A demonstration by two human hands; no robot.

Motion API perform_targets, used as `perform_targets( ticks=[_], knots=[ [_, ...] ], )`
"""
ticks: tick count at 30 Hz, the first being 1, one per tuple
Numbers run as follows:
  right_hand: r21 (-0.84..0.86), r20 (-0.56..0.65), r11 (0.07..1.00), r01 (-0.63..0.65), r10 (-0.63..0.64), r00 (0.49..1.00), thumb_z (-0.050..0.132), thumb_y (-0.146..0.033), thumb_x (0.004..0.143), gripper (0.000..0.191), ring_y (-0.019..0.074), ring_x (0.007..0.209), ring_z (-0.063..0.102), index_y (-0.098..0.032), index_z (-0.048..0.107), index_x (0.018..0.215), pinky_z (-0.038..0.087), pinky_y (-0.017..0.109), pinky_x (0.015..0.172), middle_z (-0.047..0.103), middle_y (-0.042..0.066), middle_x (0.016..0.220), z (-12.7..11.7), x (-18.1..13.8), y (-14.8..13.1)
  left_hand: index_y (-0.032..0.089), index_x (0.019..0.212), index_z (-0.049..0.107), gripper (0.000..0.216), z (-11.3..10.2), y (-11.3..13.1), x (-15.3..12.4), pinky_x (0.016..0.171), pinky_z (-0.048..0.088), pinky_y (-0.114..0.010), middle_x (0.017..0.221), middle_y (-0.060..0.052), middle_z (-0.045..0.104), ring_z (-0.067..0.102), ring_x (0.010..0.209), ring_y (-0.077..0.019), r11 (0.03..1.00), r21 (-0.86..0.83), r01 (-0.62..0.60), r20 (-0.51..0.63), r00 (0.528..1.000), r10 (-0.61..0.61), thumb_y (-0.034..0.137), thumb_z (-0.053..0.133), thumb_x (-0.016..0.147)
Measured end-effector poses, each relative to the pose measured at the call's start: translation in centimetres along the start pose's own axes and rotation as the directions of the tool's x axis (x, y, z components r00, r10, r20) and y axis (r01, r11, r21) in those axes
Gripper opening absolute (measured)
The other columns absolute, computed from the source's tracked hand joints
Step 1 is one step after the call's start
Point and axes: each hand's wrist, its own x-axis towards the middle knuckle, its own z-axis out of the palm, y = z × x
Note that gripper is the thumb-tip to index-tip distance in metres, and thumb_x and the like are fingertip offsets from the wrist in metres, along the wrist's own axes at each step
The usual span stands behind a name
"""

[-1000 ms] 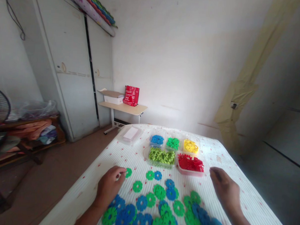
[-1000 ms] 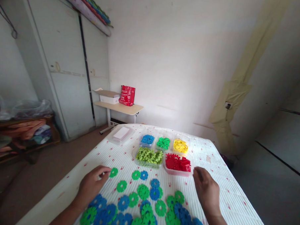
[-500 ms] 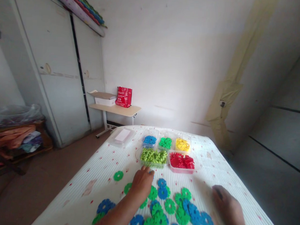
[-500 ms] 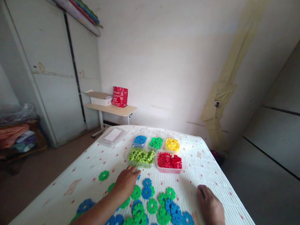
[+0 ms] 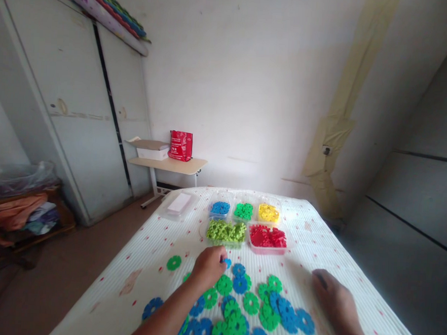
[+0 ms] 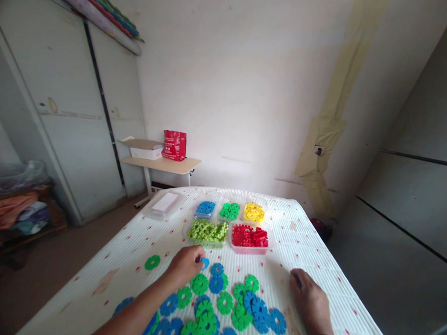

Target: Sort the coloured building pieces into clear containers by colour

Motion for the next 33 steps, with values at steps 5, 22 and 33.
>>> perform_targets(
  ticks=[5,22,33],
  knots=[
    [0.018,-0.004,1.000,-0.001,0.001,1.000,0.034,-0.045,0.080,0.034,0.0197,0.070,0.064,-0.023,0.059,0.078,0.044,0.026,0.062,0.068,0.004,0.075,0.0,0.0,-0.1,0.016,0.085,0.069,0.024,1.4,1.9,0.7,0.061,0.044,-0.019,0.078,0.000,0.071,0.063,0.071,-0.0141,0.985,-0.165,-0.050,0.125,0.990,0.071,0.016,0.051,0.070],
    [0.056,-0.014,0.998,0.004,-0.003,1.000,0.037,-0.047,0.077,0.032,0.0196,0.068,0.064,-0.024,0.060,0.075,0.044,0.025,0.060,0.069,0.003,0.076,-0.3,-0.1,-0.4,0.020,0.087,0.066,0.036,1.1,2.2,0.1,0.059,0.038,-0.021,0.071,0.003,0.063,0.056,0.067,-0.0154,0.986,-0.161,-0.035,0.223,0.972,0.071,0.024,0.071,0.051],
    [0.054,-0.012,0.998,0.009,-0.008,1.000,0.039,-0.045,0.077,0.030,0.0192,0.067,0.064,-0.024,0.060,0.075,0.044,0.025,0.060,0.069,0.002,0.074,-0.3,0.0,-0.4,0.016,0.063,0.056,0.014,1.5,2.6,-1.1,0.053,0.029,-0.020,0.058,0.006,0.047,0.044,0.060,-0.0092,0.955,-0.290,-0.056,0.073,0.994,0.081,0.005,0.060,0.056]
  ],
)
